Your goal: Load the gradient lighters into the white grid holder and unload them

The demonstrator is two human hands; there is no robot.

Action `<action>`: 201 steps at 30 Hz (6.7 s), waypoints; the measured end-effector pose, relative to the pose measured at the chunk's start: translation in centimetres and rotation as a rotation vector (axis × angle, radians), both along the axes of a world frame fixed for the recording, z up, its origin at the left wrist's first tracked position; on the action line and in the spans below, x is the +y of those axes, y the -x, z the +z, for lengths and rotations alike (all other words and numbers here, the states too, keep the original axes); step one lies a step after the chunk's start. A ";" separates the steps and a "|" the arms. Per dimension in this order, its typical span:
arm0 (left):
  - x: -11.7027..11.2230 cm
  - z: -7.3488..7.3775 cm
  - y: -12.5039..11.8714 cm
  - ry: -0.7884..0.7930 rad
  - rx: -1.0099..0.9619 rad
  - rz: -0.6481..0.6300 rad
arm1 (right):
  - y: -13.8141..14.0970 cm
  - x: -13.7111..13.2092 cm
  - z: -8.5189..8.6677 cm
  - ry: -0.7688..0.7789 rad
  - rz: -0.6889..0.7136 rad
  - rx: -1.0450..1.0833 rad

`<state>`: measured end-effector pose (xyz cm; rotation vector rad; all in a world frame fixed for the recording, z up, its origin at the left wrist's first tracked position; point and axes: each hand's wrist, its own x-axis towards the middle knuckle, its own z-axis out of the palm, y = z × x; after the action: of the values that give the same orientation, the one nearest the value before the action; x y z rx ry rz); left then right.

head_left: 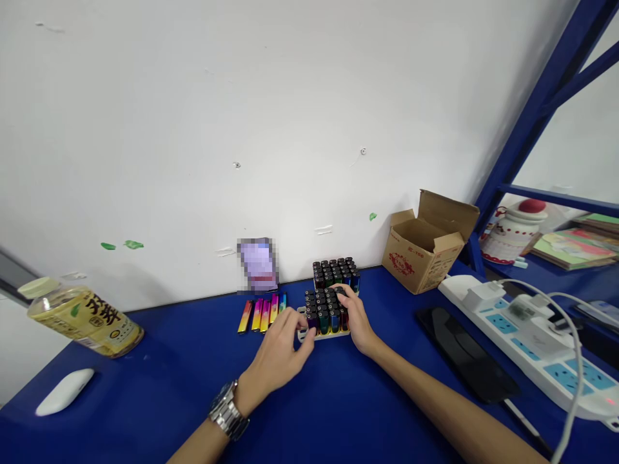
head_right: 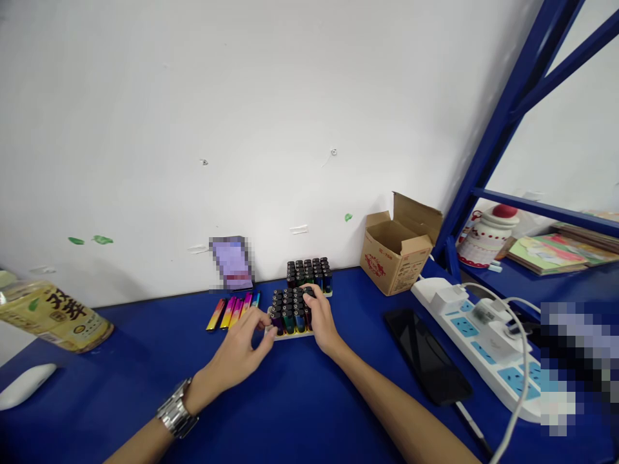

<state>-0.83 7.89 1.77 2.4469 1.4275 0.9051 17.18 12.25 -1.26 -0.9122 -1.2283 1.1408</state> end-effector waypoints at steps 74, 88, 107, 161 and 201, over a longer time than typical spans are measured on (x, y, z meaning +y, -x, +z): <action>2.1 -0.8 -1.5 0.072 -0.293 0.289 | 0.0 -0.1 0.3 0.020 -0.003 -0.021; 4.3 1.5 0.0 0.489 -0.574 0.133 | 0.0 -0.1 0.2 0.006 -0.012 -0.022; 3.9 4.5 2.2 0.708 -0.481 0.266 | -0.1 -0.2 0.3 0.023 0.014 -0.025; -7.4 -3.2 5.3 0.067 0.537 0.568 | -0.1 -0.2 0.0 -0.006 -0.007 -0.033; -0.2 0.5 -2.1 0.162 -0.365 0.262 | -0.1 -0.1 0.1 -0.005 -0.016 -0.058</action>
<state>1.24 7.70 2.28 1.8865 1.6276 1.1646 17.26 12.12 -1.13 -0.9554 -1.2685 1.1044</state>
